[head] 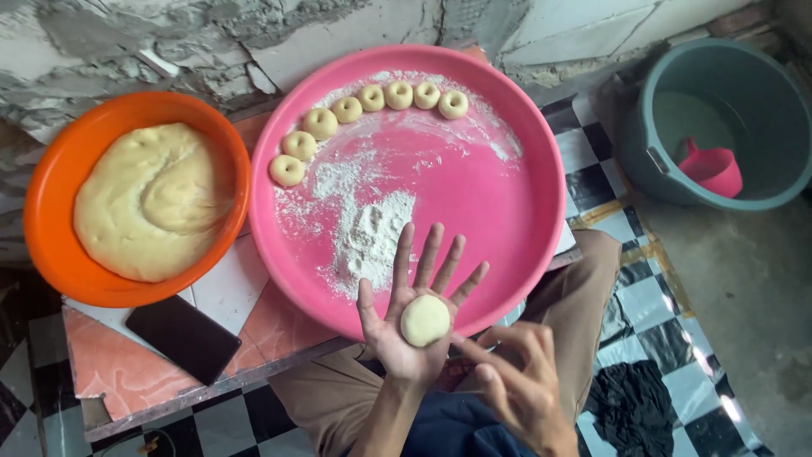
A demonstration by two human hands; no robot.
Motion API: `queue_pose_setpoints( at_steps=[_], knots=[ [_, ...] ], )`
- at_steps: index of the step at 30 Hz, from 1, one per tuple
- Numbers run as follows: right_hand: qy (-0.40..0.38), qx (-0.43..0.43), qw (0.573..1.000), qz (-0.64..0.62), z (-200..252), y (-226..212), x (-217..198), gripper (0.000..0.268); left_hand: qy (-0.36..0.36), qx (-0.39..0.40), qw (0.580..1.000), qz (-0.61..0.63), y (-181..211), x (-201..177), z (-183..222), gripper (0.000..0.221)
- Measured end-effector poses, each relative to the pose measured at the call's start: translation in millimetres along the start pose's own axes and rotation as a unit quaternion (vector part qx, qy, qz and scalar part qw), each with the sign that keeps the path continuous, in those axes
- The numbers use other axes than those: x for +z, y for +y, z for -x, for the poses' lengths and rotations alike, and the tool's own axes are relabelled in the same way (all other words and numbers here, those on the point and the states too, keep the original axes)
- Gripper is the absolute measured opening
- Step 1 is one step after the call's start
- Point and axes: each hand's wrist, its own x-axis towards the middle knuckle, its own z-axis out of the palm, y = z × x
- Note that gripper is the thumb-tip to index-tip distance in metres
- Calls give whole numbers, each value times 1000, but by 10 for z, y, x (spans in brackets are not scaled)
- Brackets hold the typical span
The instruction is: A person is sitting on the floor, taking pieces of dough from a bowl and shaping them into small rings on a floured pink tray.
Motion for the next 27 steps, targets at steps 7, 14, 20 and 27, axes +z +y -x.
queue_pose_setpoints(
  at_steps=[7,14,20,27],
  knots=[
    [-38,-15,999,34,-8,-117,47,31,-22,-22,999,-22,-55,-5,61,75],
    [-68,-89,990,91,-138,-130,128,34,-31,-41,999,12,-52,-108,122,73],
    [-68,-147,982,94,-194,-147,150,33,-10,-42,999,10,-51,-91,117,76],
    [-32,-88,993,74,-61,-4,121,33,-13,-37,997,63,-38,-78,117,75]
  ],
)
